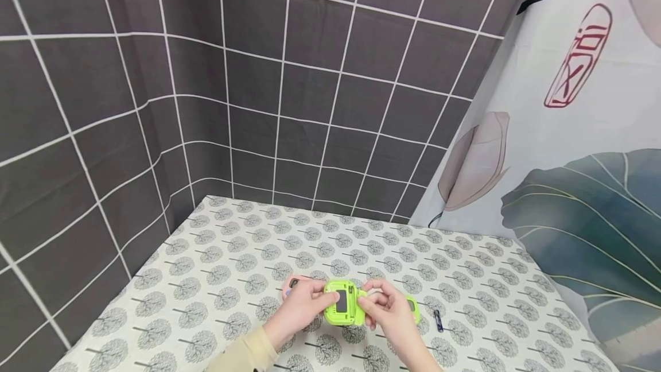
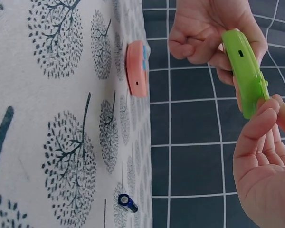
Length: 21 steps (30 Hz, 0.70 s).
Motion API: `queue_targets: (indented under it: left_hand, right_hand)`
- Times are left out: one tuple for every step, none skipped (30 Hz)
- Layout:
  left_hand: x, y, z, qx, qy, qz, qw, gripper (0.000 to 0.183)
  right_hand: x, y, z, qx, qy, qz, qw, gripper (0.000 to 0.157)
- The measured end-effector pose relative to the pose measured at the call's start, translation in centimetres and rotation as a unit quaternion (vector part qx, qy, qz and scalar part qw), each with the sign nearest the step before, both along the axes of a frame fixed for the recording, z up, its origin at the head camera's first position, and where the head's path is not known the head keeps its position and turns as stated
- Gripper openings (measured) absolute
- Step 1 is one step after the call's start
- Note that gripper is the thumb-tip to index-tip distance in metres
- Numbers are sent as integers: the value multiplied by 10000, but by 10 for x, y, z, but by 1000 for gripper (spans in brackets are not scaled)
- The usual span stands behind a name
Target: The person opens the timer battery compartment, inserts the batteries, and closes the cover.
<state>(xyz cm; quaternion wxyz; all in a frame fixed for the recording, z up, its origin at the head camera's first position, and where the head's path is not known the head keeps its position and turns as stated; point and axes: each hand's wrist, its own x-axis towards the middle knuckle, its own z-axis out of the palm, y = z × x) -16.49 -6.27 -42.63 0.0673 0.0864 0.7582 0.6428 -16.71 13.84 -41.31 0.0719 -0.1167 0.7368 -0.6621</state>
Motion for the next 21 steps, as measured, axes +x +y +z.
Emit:
queue_targets:
  left_hand:
    - [0,0,0,-12,11,3,10000,33]
    - [0,0,0,-16,21,-1,10000,33]
    - [1,0,0,-21,33,-6,10000,32]
    - [1,0,0,-18,47,-14,10000,32]
    - [1,0,0,-16,64,-16,10000,32]
    - [1,-1,0,-14,72,-22,10000,33]
    - [2,-1,0,-17,85,-25,10000,33]
    - [2,-1,0,-21,93,-23,10000,34]
    - [2,-2,0,-33,105,-11,9999,34]
    - [2,-2,0,-44,120,0,9999,35]
    - [2,-2,0,-54,131,10,9999,35]
    - [2,-2,0,-68,141,20,9999,35]
    - [3,-3,0,-81,154,34,9998,35]
    - [3,-3,0,-87,162,46,9998,36]
    - [3,-3,0,-89,169,55,9998,36]
    - [3,-3,0,-91,175,59,9998,35]
    - [3,-3,0,-87,172,59,9998,35]
    - [3,-3,-1,-97,175,65,9998,34]
    - [3,-3,-1,-118,179,72,9997,34]
    - [3,-3,-1,-127,184,78,9997,33]
    - [3,-3,-1,-139,185,84,9997,32]
  right_hand:
    - [0,1,0,5,-1,53,10000,34]
    - [0,1,-1,13,9,106,9999,34]
    - [0,2,-2,16,10,151,9999,34]
    - [0,2,-3,11,1,184,9998,35]
    - [0,3,-3,3,-7,210,9998,35]
    - [0,4,-4,8,-13,219,9998,35]
    - [0,5,-5,11,-30,221,9998,35]
    - [0,6,-5,17,-44,223,9997,35]
    - [-1,7,-6,35,-60,238,9997,35]
    - [-1,8,-6,67,-95,285,9995,34]
    - [-1,9,-7,121,-144,363,9992,34]
    - [-1,10,-7,192,-191,477,9985,34]
    - [-1,11,-7,262,-241,618,9975,34]
    - [-1,12,-8,339,-287,773,9960,34]
    - [-1,13,-8,410,-343,924,9943,34]
    - [-1,13,-8,475,-390,1064,9924,34]
    - [-1,14,-9,528,-414,1194,9906,33]
    - [-1,14,-10,578,-410,1302,9889,32]
    - [-1,15,-11,618,-410,1400,9874,30]
    - [0,15,-13,658,-397,1489,9859,28]
    - [0,15,-14,696,-381,1588,9841,25]
